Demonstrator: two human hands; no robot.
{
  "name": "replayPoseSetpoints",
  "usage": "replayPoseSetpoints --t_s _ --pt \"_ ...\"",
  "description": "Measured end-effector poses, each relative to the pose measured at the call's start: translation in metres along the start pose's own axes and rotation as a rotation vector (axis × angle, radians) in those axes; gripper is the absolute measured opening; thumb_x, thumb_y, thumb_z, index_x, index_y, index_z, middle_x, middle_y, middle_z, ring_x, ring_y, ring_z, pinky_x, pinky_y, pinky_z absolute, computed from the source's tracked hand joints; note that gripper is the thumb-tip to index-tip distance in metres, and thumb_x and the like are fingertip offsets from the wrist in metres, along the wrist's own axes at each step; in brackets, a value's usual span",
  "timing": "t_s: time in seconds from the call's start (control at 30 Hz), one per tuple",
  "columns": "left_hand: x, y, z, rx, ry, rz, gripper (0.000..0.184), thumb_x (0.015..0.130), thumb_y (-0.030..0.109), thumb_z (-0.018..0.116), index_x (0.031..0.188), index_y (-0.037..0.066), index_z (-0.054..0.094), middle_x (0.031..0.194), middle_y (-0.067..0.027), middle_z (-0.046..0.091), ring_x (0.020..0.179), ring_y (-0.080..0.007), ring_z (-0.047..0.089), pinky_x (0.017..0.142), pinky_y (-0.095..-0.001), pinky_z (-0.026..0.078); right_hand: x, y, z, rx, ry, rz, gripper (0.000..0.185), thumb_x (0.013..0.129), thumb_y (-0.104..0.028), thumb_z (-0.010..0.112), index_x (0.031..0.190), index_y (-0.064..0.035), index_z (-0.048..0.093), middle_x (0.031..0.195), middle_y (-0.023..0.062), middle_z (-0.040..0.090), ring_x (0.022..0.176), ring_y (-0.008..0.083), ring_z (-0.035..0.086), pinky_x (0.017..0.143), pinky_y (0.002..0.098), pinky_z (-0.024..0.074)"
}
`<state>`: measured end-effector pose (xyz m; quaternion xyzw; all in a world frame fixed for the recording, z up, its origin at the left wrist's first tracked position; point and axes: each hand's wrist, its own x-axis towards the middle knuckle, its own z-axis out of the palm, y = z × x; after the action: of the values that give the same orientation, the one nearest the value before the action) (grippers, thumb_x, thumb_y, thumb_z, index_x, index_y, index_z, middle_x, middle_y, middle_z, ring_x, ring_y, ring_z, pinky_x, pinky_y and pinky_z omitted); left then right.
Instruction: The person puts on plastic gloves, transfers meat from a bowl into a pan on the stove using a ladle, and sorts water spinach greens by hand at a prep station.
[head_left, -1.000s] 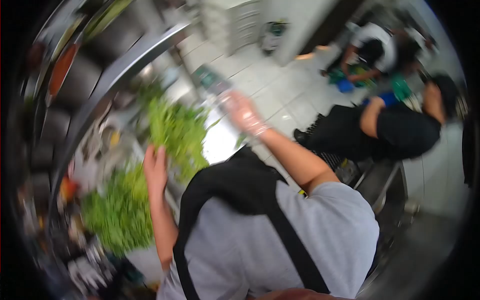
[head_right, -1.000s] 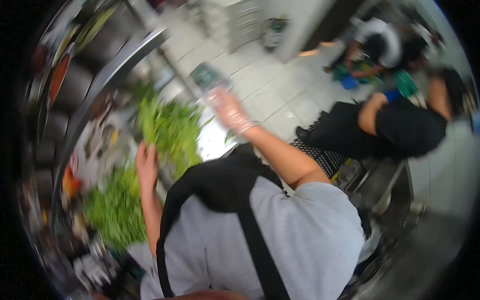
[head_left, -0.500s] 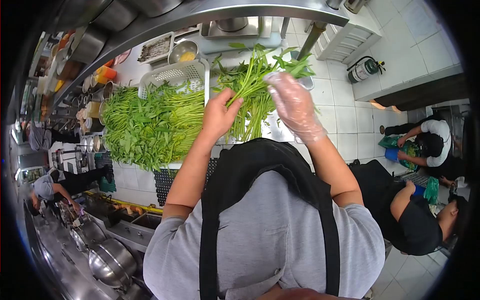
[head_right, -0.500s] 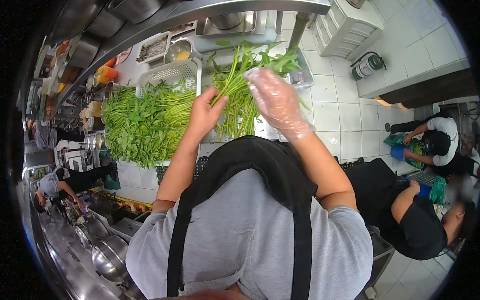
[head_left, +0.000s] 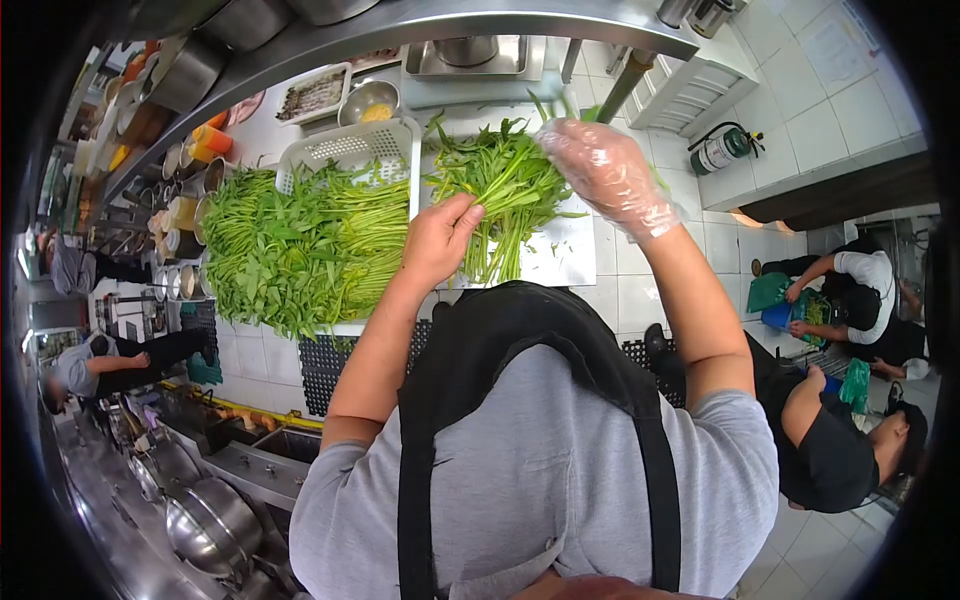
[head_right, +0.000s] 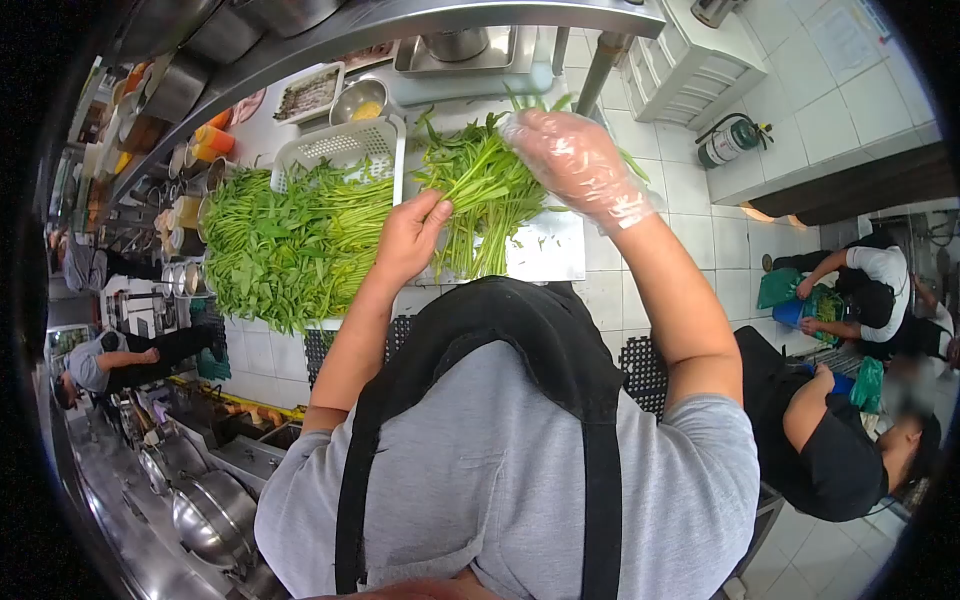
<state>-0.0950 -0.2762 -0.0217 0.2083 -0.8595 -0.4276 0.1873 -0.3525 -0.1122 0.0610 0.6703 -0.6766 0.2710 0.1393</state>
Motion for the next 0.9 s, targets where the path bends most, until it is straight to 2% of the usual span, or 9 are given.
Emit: replayPoseSetpoints --t_s 0.07,0.2,0.27,0.47,0.6,0.73,0.8,0.83,0.9 --pt "0.002 0.002 0.0 0.038 -0.003 0.042 0.031 0.111 0.03 0.067 0.115 0.0 0.074 0.097 -0.0217 0.073 0.09 -0.0442 0.071 0.077 -0.0465 0.055 0.0 0.003 0.002 -0.025 -0.131 -0.09 0.031 0.097 -0.013 0.074 0.127 -0.0107 0.078 0.127 0.0096 0.078 0.112 0.033 0.075 0.095 0.0442 0.0627" --pt "0.004 0.007 0.002 0.008 0.019 0.092 0.028 0.11 0.028 0.069 0.114 0.0 0.074 0.096 -0.0207 0.073 0.089 -0.0438 0.071 0.077 -0.047 0.055 -0.007 0.008 0.017 -0.005 -0.154 -0.167 0.034 0.094 -0.016 0.078 0.127 -0.011 0.078 0.126 0.0091 0.078 0.108 0.0312 0.074 0.093 0.0438 0.0624" --pt "0.005 0.006 0.003 0.01 0.007 0.15 0.025 0.111 0.022 0.069 0.114 -0.003 0.072 0.093 -0.0203 0.069 0.085 -0.0367 0.068 0.079 -0.0424 0.053 -0.01 0.007 0.019 0.019 -0.164 -0.173 0.034 0.093 -0.015 0.078 0.126 -0.0104 0.078 0.124 0.0093 0.078 0.106 0.031 0.074 0.092 0.0434 0.0623" --pt "0.005 0.002 0.007 0.064 -0.086 0.113 0.026 0.111 0.023 0.069 0.117 -0.002 0.073 0.097 -0.0197 0.072 0.086 -0.0383 0.069 0.079 -0.0421 0.055 -0.029 0.019 0.048 0.072 -0.16 -0.18 0.032 0.092 -0.013 0.079 0.123 -0.0076 0.077 0.12 0.0094 0.076 0.106 0.0313 0.071 0.094 0.0461 0.0584" --pt "0.004 -0.002 0.01 0.01 -0.026 0.128 0.025 0.11 0.023 0.07 0.116 -0.001 0.074 0.096 -0.0195 0.071 0.087 -0.0383 0.07 0.078 -0.0426 0.055 -0.038 0.016 0.059 0.129 -0.139 -0.145 0.032 0.091 -0.014 0.08 0.122 -0.0057 0.075 0.12 0.0096 0.075 0.11 0.0325 0.069 0.096 0.0481 0.0548" --pt "0.005 0.0 0.006 0.035 -0.045 0.119 0.024 0.11 0.023 0.07 0.116 0.0 0.075 0.095 -0.0196 0.071 0.087 -0.0389 0.071 0.078 -0.0433 0.055 -0.047 0.011 0.067 0.158 -0.195 -0.103 0.025 0.093 -0.014 0.077 0.117 -0.0088 0.076 0.119 0.0083 0.075 0.11 0.0315 0.07 0.099 0.0469 0.0548" --pt "0.005 0.001 0.008 0.068 -0.071 0.1 0.023 0.11 0.023 0.07 0.116 0.001 0.075 0.096 -0.0195 0.072 0.088 -0.0394 0.071 0.078 -0.0435 0.055 -0.053 0.01 0.079 0.141 -0.119 0.041 0.019 0.099 -0.015 0.075 0.117 -0.0081 0.076 0.116 0.0091 0.075 0.112 0.027 0.071 0.098 0.0439 0.0552" --pt "0.006 -0.001 0.01 0.09 -0.06 0.114 0.024 0.11 0.023 0.07 0.117 0.001 0.075 0.096 -0.0196 0.071 0.087 -0.04 0.07 0.078 -0.0437 0.055 -0.055 0.013 0.085 0.136 -0.115 0.043 0.019 0.099 -0.015 0.075 0.117 -0.0081 0.076 0.116 0.0091 0.075 0.112 0.027 0.071 0.098 0.0439 0.0552" --pt "0.006 -0.002 0.014 0.112 -0.05 0.133 0.025 0.109 0.024 0.071 0.117 0.001 0.074 0.096 -0.0197 0.071 0.087 -0.0407 0.07 0.078 -0.0439 0.055 -0.053 0.022 0.099 0.682 0.169 0.728 0.016 0.106 -0.017 0.069 0.117 -0.0077 0.075 0.113 0.0077 0.076 0.112 0.0197 0.07 0.097 0.0403 0.0555"
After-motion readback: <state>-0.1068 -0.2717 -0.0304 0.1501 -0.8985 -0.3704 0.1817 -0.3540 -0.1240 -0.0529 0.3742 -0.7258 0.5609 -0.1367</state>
